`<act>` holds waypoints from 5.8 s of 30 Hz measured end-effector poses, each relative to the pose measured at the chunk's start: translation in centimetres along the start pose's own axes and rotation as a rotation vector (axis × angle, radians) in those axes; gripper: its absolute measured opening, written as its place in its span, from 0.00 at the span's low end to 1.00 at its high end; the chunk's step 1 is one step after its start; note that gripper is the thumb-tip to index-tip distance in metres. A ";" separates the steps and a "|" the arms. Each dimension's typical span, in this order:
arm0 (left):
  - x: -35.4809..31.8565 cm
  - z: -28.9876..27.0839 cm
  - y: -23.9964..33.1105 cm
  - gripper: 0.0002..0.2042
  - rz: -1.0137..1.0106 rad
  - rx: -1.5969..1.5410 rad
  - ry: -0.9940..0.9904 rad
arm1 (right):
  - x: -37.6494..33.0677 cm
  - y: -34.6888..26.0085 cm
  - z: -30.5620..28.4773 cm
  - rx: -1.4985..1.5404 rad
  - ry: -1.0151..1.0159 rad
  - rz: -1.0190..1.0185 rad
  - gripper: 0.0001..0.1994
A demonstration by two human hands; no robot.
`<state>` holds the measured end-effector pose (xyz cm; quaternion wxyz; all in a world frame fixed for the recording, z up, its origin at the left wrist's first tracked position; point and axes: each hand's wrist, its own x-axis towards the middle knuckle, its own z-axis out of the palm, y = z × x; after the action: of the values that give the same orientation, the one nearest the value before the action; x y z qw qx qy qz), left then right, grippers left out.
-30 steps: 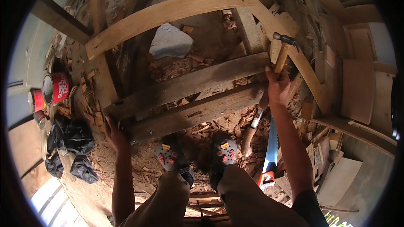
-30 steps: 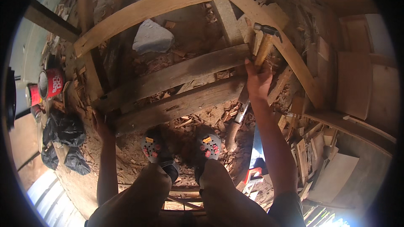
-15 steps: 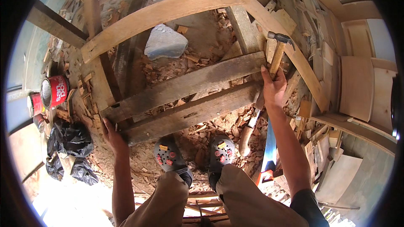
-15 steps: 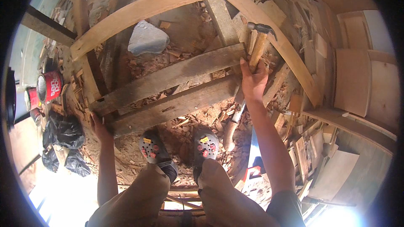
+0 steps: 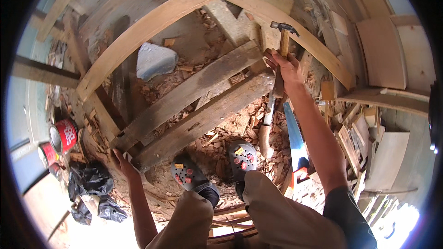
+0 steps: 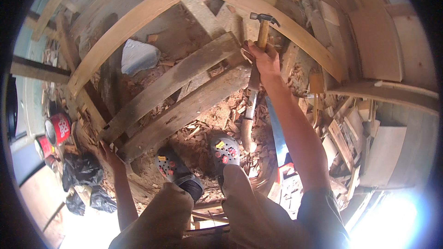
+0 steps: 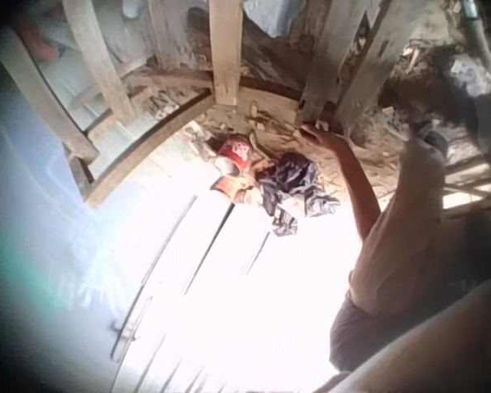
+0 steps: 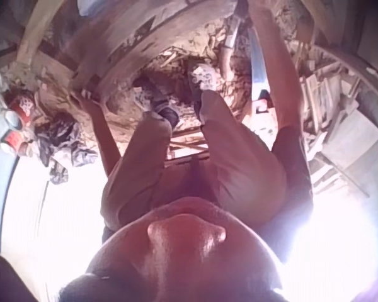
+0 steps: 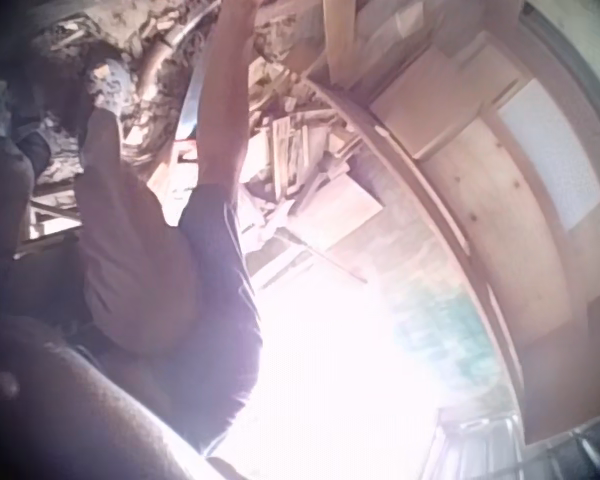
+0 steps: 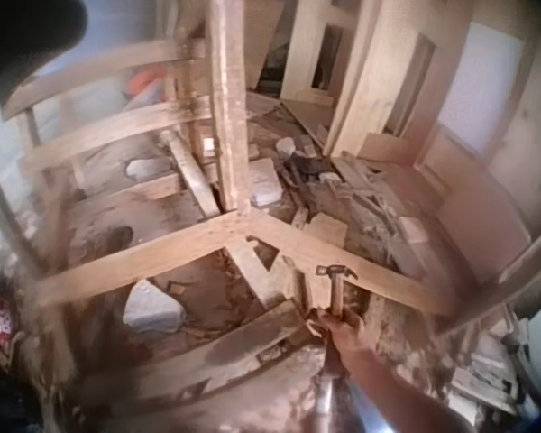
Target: The person uses a chisel and hammer to carve and shape a small wooden block, then saws a larger plank and hammers it into a wooden frame. The person repeatedly chisels the block and adjusts the plank within the frame.
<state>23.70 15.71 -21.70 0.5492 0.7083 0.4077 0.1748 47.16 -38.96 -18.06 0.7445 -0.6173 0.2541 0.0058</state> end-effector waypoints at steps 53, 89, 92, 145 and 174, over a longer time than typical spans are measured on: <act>-5.6 18.2 9.8 0.36 1.039 0.795 -0.414 | -14.5 3.8 -0.2 -0.991 -0.254 -0.379 0.17; -6.9 24.6 14.2 0.41 1.161 0.981 -0.642 | -16.4 1.3 -4.8 -0.733 -0.046 -0.218 0.13; -7.4 26.6 15.6 0.39 0.980 1.082 -0.774 | -18.2 2.5 -5.7 -0.775 -0.034 -0.127 0.14; -5.0 16.7 16.5 0.33 -0.026 0.503 -1.413 | -23.6 12.1 -7.2 -1.370 -0.074 -0.258 0.39; -18.5 -1.1 42.1 0.59 0.938 0.478 -1.169 | -33.6 -15.2 -8.8 0.252 -0.029 0.251 0.20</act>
<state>27.92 -0.53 21.13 0.3761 0.8825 -0.2622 -0.1051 19.53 -40.46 7.90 0.8131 -0.4824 0.3170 0.0756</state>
